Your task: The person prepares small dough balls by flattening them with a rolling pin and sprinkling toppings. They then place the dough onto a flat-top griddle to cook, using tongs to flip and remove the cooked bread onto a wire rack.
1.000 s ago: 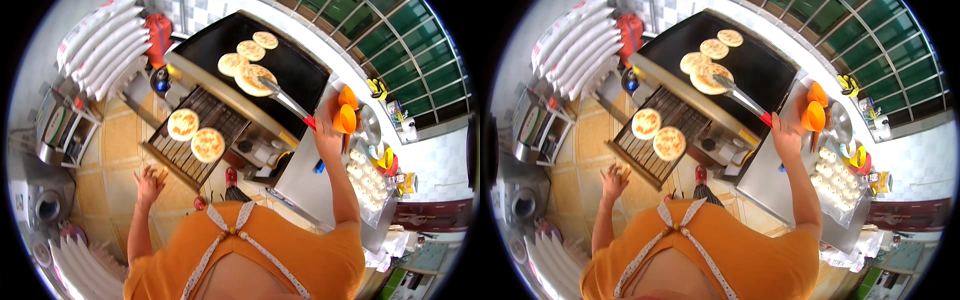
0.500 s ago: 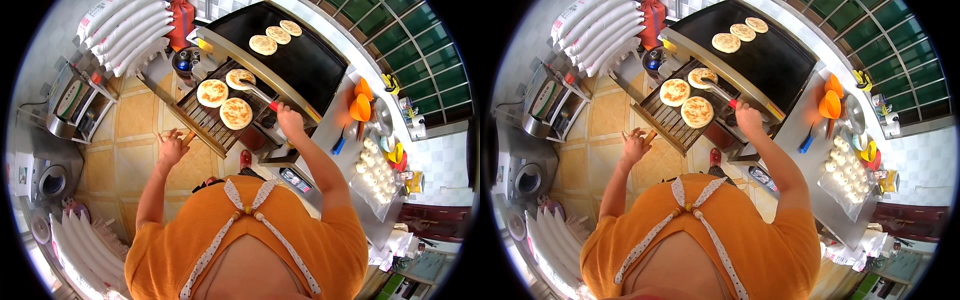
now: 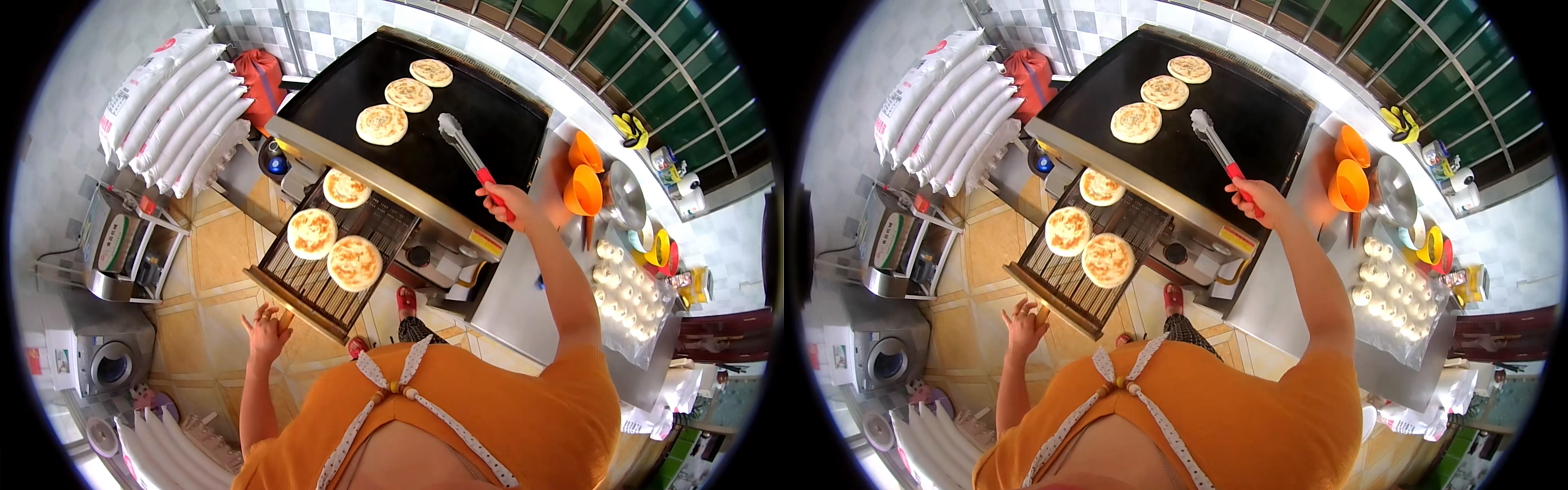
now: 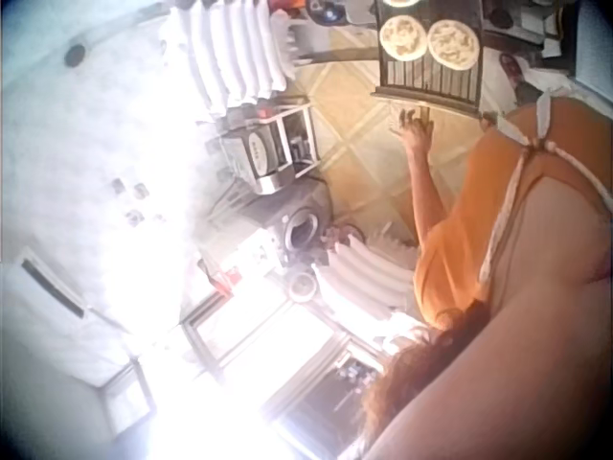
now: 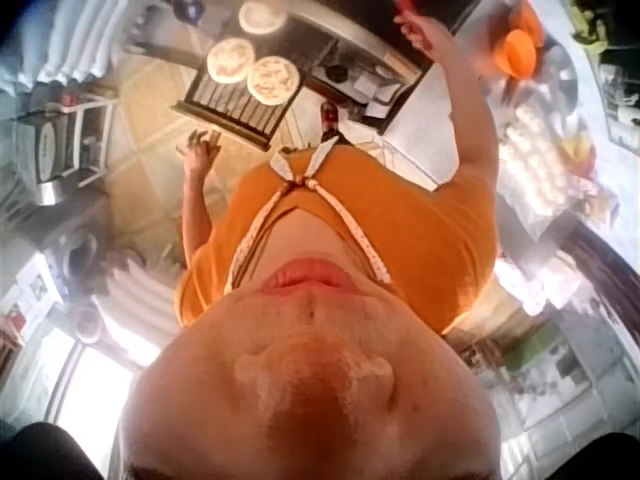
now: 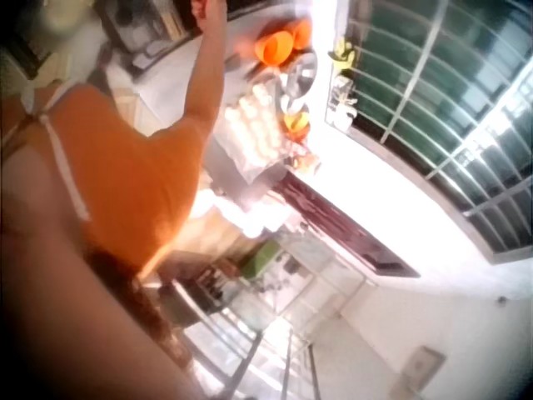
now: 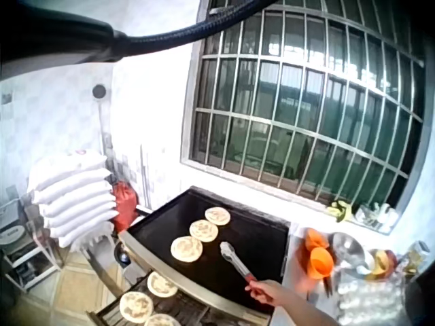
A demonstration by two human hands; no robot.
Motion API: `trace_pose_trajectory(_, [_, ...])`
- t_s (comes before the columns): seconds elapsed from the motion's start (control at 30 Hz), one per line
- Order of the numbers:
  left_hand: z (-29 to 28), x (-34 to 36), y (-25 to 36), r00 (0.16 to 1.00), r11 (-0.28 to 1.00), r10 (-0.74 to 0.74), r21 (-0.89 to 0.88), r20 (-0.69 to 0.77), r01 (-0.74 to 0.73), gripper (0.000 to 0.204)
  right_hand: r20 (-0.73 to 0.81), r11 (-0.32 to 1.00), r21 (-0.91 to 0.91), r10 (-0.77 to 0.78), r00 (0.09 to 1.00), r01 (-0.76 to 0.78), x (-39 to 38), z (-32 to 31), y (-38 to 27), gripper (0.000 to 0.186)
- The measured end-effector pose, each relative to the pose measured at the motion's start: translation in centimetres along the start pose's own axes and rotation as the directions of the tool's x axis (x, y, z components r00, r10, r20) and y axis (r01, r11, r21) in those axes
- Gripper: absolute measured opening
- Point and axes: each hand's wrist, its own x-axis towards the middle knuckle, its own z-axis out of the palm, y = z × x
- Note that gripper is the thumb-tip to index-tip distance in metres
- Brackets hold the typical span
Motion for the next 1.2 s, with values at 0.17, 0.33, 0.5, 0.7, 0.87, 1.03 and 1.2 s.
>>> trace_pose_trajectory(0.17, [-1.1,0.0,0.9,0.996,0.997,-0.072,0.029,0.057,0.071,0.021,0.204,0.961,0.250,0.064,0.977,-0.116,8.3,-2.3,-1.8,0.033])
trace_pose_trajectory(0.33, [-1.3,0.1,1.4,0.995,0.995,-0.082,0.055,0.051,0.079,0.020,0.205,0.975,0.218,-0.005,0.979,-0.041,14.8,-0.2,-3.9,0.032])
trace_pose_trajectory(0.5, [-1.0,0.2,1.0,0.997,0.994,-0.054,0.096,0.053,0.049,0.021,0.080,0.285,-0.893,-0.660,0.747,0.348,8.5,0.5,-4.0,0.023])
trace_pose_trajectory(0.7, [0.6,0.1,-0.7,0.996,0.998,0.065,0.018,-0.057,-0.064,0.022,0.460,-0.598,-0.776,-0.753,0.470,-0.199,-6.4,2.7,-0.8,0.034])
trace_pose_trajectory(0.87, [1.2,-0.5,-1.8,0.989,0.994,0.096,-0.038,-0.114,-0.101,0.021,0.533,-0.702,-0.693,-0.650,0.542,-0.162,-12.7,4.9,4.4,0.047])
trace_pose_trajectory(1.03, [1.0,-3.0,-3.8,0.991,0.995,0.088,-0.034,-0.101,-0.092,0.021,0.539,-0.734,-0.673,-0.570,0.620,-0.091,-12.6,6.4,9.9,0.041])
trace_pose_trajectory(1.2, [0.4,-4.5,-4.5,0.991,0.996,0.088,-0.018,-0.100,-0.090,0.021,0.579,-0.772,-0.633,-0.526,0.623,-0.063,-9.4,7.4,11.8,0.036])
